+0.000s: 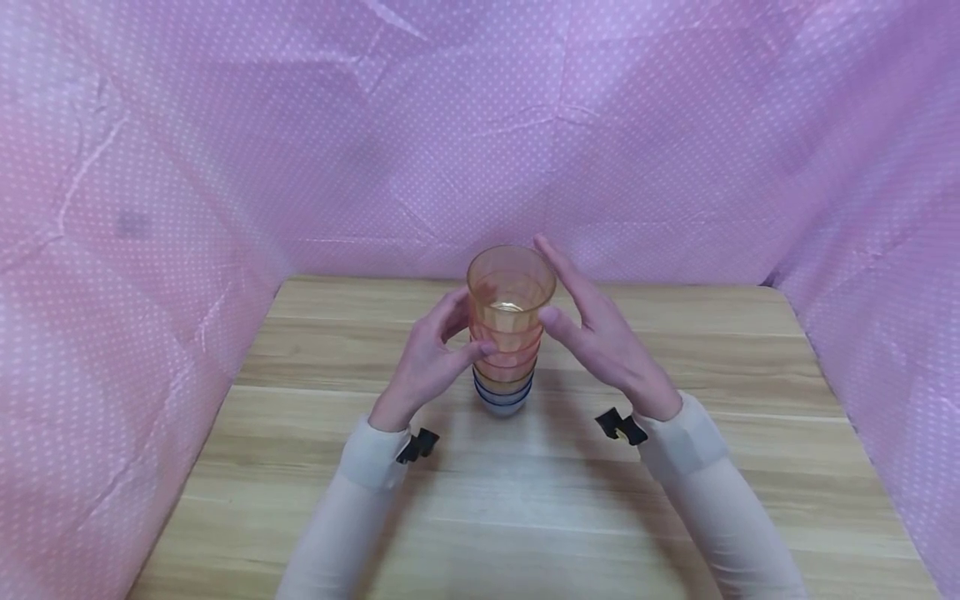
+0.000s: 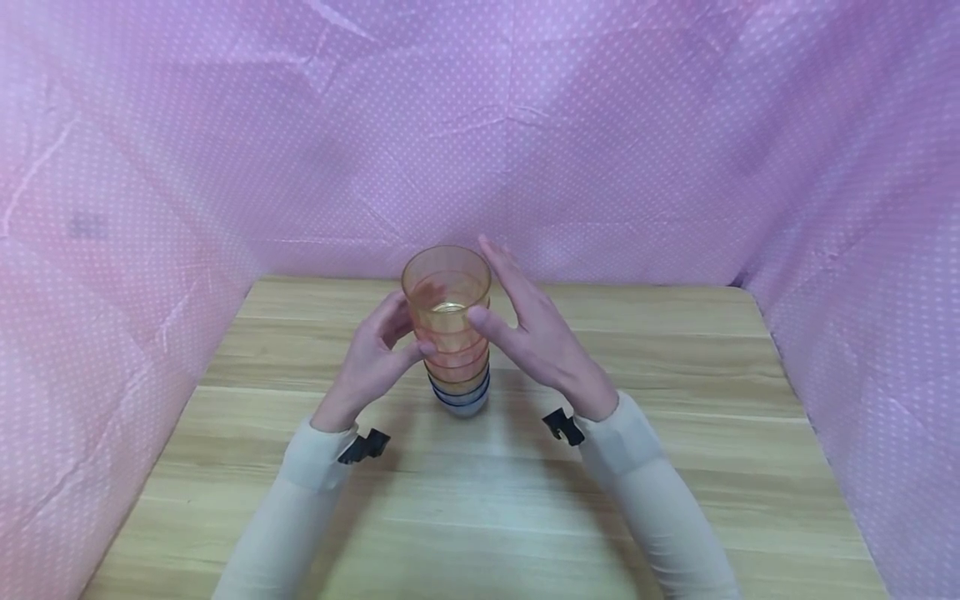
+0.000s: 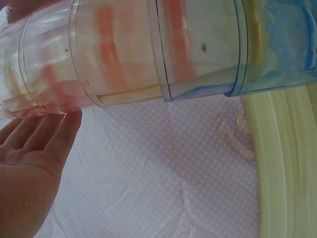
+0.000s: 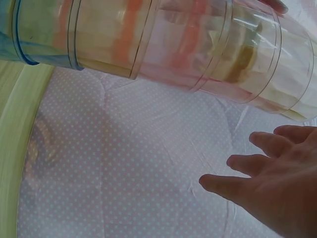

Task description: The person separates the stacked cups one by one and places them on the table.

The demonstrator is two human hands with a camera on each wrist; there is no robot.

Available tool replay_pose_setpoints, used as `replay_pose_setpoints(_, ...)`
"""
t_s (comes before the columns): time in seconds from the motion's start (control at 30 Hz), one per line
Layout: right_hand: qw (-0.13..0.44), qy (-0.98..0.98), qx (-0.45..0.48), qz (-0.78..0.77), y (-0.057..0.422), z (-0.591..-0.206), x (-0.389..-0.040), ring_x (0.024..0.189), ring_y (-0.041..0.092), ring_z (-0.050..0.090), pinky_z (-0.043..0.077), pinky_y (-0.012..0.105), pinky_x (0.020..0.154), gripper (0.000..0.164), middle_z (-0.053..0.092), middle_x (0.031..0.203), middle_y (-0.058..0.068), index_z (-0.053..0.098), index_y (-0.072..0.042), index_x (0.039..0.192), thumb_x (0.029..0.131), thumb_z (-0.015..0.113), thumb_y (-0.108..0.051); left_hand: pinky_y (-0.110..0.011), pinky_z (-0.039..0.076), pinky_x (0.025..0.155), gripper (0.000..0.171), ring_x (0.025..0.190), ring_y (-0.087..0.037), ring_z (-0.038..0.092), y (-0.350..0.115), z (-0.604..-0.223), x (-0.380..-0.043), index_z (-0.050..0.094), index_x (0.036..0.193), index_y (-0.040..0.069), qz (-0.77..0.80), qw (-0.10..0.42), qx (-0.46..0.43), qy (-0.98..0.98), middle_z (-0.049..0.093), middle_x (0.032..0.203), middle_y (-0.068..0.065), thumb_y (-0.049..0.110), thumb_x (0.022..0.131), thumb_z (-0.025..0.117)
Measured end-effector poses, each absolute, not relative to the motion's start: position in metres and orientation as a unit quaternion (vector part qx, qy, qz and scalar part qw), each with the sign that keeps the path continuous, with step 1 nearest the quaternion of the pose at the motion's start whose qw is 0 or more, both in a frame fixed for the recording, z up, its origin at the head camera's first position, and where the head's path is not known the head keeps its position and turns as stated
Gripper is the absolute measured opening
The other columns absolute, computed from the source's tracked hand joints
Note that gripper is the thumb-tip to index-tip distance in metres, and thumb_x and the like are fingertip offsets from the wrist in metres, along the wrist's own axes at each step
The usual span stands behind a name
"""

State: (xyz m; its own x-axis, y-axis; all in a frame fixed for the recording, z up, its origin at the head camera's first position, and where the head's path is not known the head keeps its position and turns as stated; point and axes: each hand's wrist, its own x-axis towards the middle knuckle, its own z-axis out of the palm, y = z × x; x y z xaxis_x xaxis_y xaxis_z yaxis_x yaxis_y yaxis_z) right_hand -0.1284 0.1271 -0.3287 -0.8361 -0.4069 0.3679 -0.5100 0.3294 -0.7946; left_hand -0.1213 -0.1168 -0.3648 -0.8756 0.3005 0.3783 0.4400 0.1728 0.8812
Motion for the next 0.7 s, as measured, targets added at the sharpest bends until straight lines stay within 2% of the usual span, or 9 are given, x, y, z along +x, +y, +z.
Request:
replay_pose_setpoints(0.13,0.041,-0.814,0.274,0.51,0.125,-0.326,-0.129,0.156,0.013,0.02,0.017,0.058,0.127,0.089,0.025,0.168,-0.014,0.026,-0.033,0.165,0.093,0.05,-0.079,-0.039,0.051,0.111,0.073,0.127,-0.034,0.063,-0.118,-0.365,-0.124,0.046,0.151,-0.003,-0.602,0.044,-0.254,-0.756,0.063,0.138,-0.023,-0.005,0.086,0.08)
replay_pose_setpoints(0.23,0.033,-0.812,0.269,0.517,0.123,-0.325,-0.129,0.154,0.012,0.024,0.02,0.055,0.127,0.089,0.03,0.166,-0.014,0.028,-0.031,0.164,0.093,0.06,-0.073,-0.038,0.05,0.112,0.071,0.129,-0.034,0.061,-0.119,-0.366,-0.126,0.046,0.151,-0.003,-0.606,0.033,-0.259,-0.752,0.062,0.14,-0.024,-0.004,0.088,0.079)
replay_pose_setpoints(0.37,0.03,-0.806,0.266,0.528,0.121,-0.323,-0.13,0.152,0.011,0.03,0.024,0.05,0.126,0.088,0.039,0.163,-0.012,0.031,-0.025,0.164,0.093,0.077,-0.049,-0.039,0.048,0.113,0.07,0.13,-0.035,0.06,-0.121,-0.368,-0.128,0.045,0.151,-0.004,-0.611,0.025,-0.269,-0.744,0.061,0.14,-0.025,0.016,0.092,0.078)
replay_pose_setpoints(0.5,0.043,-0.795,0.283,0.534,0.118,-0.324,-0.133,0.15,0.014,0.036,0.027,0.043,0.126,0.09,0.046,0.159,-0.005,0.034,-0.012,0.162,0.088,0.086,-0.022,-0.041,0.048,0.114,0.085,0.131,-0.037,0.059,-0.122,-0.368,-0.13,0.044,0.151,-0.005,-0.615,0.023,-0.276,-0.739,0.06,0.142,-0.025,0.043,0.087,0.073)
replay_pose_setpoints(0.6,0.053,-0.785,0.296,0.541,0.116,-0.324,-0.134,0.148,0.014,0.04,0.03,0.039,0.125,0.092,0.05,0.157,-0.002,0.037,-0.007,0.159,0.083,0.089,-0.01,-0.042,0.048,0.114,0.09,0.131,-0.037,0.058,-0.122,-0.369,-0.13,0.043,0.152,-0.004,-0.616,0.022,-0.28,-0.736,0.058,0.144,-0.025,0.05,0.085,0.071)
replay_pose_setpoints(0.7,0.058,-0.775,0.305,0.551,0.115,-0.323,-0.134,0.145,0.014,0.043,0.031,0.036,0.125,0.091,0.054,0.154,0.001,0.041,-0.006,0.157,0.08,0.09,-0.004,-0.042,0.048,0.114,0.089,0.132,-0.037,0.057,-0.123,-0.37,-0.131,0.043,0.153,-0.004,-0.618,0.019,-0.283,-0.733,0.057,0.146,-0.024,0.048,0.086,0.071)
